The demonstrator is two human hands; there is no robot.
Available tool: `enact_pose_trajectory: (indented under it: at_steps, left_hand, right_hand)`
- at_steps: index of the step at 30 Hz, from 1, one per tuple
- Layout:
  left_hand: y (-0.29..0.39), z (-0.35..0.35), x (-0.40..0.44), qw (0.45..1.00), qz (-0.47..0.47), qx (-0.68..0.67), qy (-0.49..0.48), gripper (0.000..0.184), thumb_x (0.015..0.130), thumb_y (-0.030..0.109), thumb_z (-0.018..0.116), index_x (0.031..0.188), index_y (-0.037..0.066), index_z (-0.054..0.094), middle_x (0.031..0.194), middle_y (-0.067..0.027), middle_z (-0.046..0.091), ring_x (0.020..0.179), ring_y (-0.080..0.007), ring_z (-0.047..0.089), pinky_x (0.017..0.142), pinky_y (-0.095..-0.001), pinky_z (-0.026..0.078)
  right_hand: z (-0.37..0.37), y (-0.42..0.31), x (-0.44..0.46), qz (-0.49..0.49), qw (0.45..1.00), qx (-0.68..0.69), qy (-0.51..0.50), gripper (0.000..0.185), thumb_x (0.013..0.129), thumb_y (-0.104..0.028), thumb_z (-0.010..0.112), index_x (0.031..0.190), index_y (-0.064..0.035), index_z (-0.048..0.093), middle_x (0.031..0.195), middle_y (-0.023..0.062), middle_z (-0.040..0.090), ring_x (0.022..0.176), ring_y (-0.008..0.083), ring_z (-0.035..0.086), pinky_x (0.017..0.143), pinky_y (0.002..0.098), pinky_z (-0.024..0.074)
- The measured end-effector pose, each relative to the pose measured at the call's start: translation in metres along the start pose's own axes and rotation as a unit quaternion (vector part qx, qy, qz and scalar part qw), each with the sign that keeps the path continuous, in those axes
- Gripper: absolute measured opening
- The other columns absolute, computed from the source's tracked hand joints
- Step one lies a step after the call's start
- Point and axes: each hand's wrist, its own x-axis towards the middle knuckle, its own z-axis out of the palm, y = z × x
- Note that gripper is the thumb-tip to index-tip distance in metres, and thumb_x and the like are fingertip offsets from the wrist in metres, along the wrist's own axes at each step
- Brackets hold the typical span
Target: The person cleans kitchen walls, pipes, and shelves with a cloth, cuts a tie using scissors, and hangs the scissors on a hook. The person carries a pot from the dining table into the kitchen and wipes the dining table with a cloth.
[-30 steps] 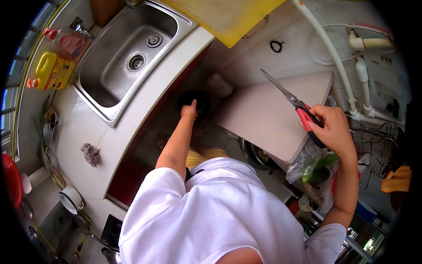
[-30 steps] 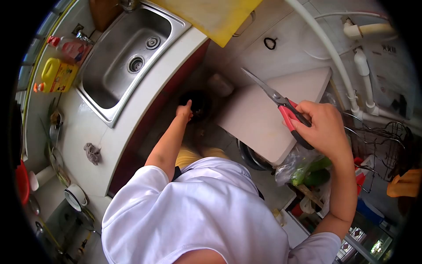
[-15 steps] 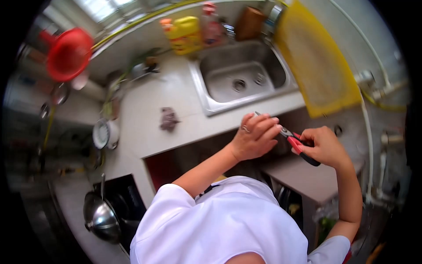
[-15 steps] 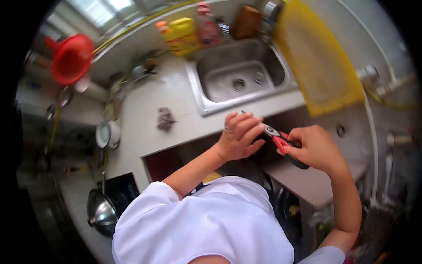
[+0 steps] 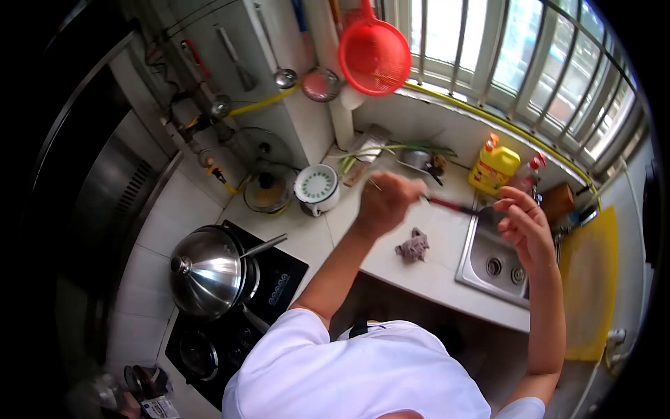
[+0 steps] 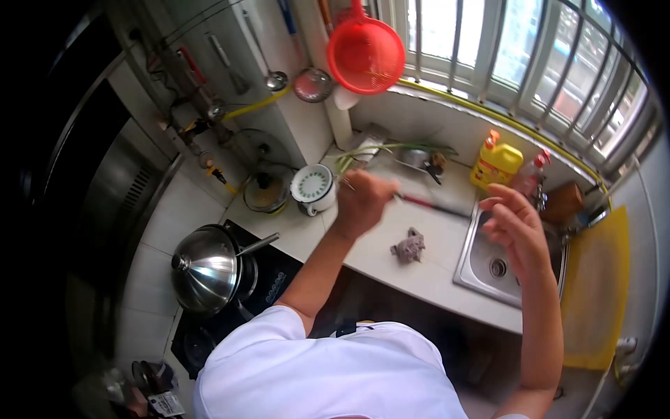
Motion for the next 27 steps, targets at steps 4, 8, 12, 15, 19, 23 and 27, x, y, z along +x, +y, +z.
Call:
enact_pose_trajectory:
  at_steps: [4, 8, 12, 15, 19, 23, 27]
  left_hand:
    - [-0.104, -0.032, 0.039, 0.956, -0.236, 0.023, 0.171, 0.013, 0.09, 0.016, 0.059, 0.101, 0.009, 0.062, 0.083, -0.0108, 0.059, 0.075, -0.0283, 0.058, 0.065, -0.0398, 0.044]
    - [-0.223, -0.06, 0.08, 0.867, -0.387, 0.02, 0.313, 0.022, 0.095, 0.022, 0.049, 0.091, 0.003, 0.061, 0.076, -0.0111, 0.062, 0.069, -0.0291, 0.06, 0.064, -0.0387, 0.046]
    - [-0.297, -0.094, 0.114, 0.841, -0.438, 0.001, 0.318, 0.03, 0.094, 0.027, 0.048, 0.082, 0.003, 0.06, 0.071, -0.0064, 0.062, 0.068, -0.0239, 0.061, 0.065, -0.0383, 0.046]
    - [-0.305, -0.105, 0.139, 0.809, -0.484, -0.055, 0.33, 0.029, 0.095, 0.023, 0.048, 0.082, 0.0, 0.057, 0.072, -0.0063, 0.06, 0.063, -0.0197, 0.055, 0.063, -0.0363, 0.044]
    - [-0.321, -0.097, 0.142, 0.786, -0.513, -0.089, 0.334, 0.028, 0.097, 0.022, 0.045, 0.091, -0.002, 0.059, 0.078, -0.0078, 0.061, 0.07, -0.0197, 0.057, 0.068, -0.0352, 0.046]
    - [-0.33, -0.066, 0.127, 0.75, -0.524, -0.147, 0.376, 0.029, 0.097, 0.022, 0.044, 0.105, -0.003, 0.058, 0.091, -0.0111, 0.063, 0.081, -0.0209, 0.061, 0.076, -0.034, 0.049]
    - [-0.337, -0.039, 0.115, 0.727, -0.501, -0.156, 0.443, 0.021, 0.095, 0.019, 0.045, 0.092, 0.001, 0.053, 0.085, -0.0058, 0.06, 0.073, -0.015, 0.05, 0.07, -0.0329, 0.044]
  right_hand:
    - [-0.006, 0.003, 0.03, -0.027, 1.0, -0.005, -0.001, 0.026, 0.091, -0.013, 0.061, 0.116, -0.0043, 0.059, 0.088, 0.0019, 0.065, 0.065, 0.0028, 0.055, 0.056, 0.0144, 0.0425]
    - [0.003, 0.02, 0.027, 0.071, 0.99, -0.105, -0.065, 0.021, 0.087, -0.013, 0.065, 0.106, -0.0038, 0.063, 0.082, 0.0016, 0.066, 0.064, 0.0051, 0.055, 0.06, 0.0197, 0.0444]
    - [0.001, 0.034, 0.022, 0.124, 0.976, -0.12, -0.13, 0.022, 0.086, -0.013, 0.067, 0.105, -0.0038, 0.064, 0.084, 0.0025, 0.066, 0.068, 0.0074, 0.059, 0.065, 0.022, 0.0493]
    - [-0.007, 0.043, 0.02, 0.129, 0.979, -0.108, -0.115, 0.022, 0.086, -0.014, 0.068, 0.105, -0.0036, 0.064, 0.083, 0.0028, 0.066, 0.068, 0.0075, 0.059, 0.065, 0.0221, 0.0496]
    - [-0.02, 0.046, 0.015, 0.134, 0.987, -0.086, -0.035, 0.02, 0.087, -0.013, 0.068, 0.103, -0.0025, 0.063, 0.08, 0.0037, 0.065, 0.064, 0.007, 0.057, 0.059, 0.0206, 0.0466]
    - [-0.04, 0.051, 0.01, 0.119, 0.991, -0.057, 0.002, 0.018, 0.088, -0.012, 0.066, 0.103, -0.003, 0.062, 0.08, 0.0038, 0.065, 0.063, 0.007, 0.056, 0.057, 0.0202, 0.0457]
    - [-0.053, 0.052, 0.001, 0.116, 0.992, -0.053, 0.023, 0.021, 0.087, -0.014, 0.065, 0.105, -0.0034, 0.062, 0.08, 0.0026, 0.062, 0.066, 0.0063, 0.054, 0.061, 0.021, 0.045]
